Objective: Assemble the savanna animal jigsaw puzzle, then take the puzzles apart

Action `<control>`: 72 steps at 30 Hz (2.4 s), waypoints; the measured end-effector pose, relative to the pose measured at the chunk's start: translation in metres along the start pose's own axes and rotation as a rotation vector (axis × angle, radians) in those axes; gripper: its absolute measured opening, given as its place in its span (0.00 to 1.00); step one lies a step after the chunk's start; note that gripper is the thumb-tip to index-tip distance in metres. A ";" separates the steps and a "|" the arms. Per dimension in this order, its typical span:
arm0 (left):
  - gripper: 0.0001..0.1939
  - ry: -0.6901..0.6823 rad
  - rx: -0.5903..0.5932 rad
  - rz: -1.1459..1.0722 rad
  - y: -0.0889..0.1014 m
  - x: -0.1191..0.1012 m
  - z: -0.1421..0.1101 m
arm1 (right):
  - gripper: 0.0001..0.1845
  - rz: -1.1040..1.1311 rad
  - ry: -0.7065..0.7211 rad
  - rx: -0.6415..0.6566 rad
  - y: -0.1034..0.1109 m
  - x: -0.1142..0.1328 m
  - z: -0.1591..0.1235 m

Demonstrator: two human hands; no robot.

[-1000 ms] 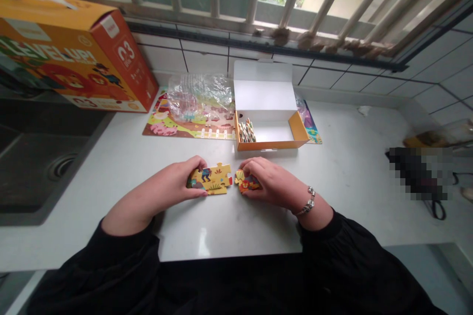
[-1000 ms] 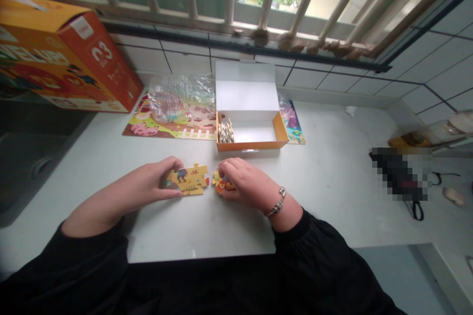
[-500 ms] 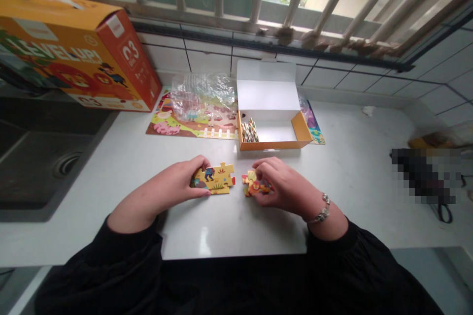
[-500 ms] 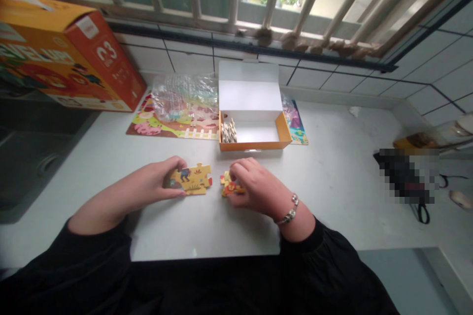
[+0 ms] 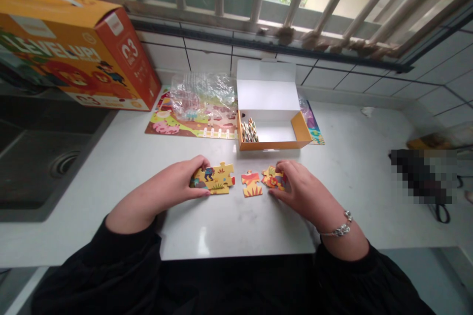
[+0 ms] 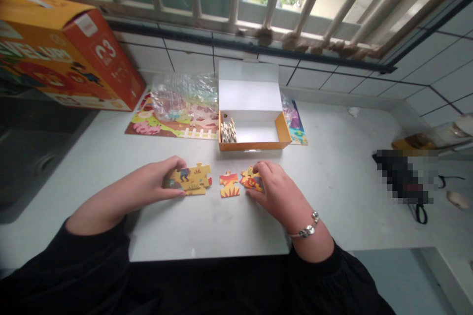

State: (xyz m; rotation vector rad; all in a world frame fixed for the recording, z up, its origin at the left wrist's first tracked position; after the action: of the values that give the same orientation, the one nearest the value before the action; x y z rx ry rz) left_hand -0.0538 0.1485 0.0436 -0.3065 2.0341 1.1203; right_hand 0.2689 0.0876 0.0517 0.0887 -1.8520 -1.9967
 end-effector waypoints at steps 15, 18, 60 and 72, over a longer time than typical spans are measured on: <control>0.26 0.006 -0.006 0.013 0.000 0.002 0.001 | 0.16 -0.131 -0.056 0.030 -0.002 -0.003 0.010; 0.26 0.003 -0.003 0.008 0.000 0.000 0.001 | 0.17 -0.082 -0.009 0.007 0.001 0.004 0.010; 0.25 -0.249 -0.079 -0.018 -0.015 -0.019 0.009 | 0.18 0.081 0.374 0.014 -0.020 0.061 0.048; 0.28 -0.266 -0.046 -0.011 -0.015 -0.014 0.007 | 0.15 0.050 0.367 0.003 -0.031 0.060 0.048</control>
State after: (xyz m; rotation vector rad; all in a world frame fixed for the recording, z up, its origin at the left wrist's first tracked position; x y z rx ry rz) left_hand -0.0327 0.1432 0.0431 -0.1801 1.7733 1.1383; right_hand 0.1909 0.1136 0.0413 0.3794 -1.6056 -1.8009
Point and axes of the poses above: each hand's wrist, its own z-axis towards the middle knuckle, its own y-axis out of the back of the hand, x = y × z, the point moved 6 cm from there along z, towards the middle knuckle, and after that the axes turned 11 degrees about -z, right-handed, at the moved point
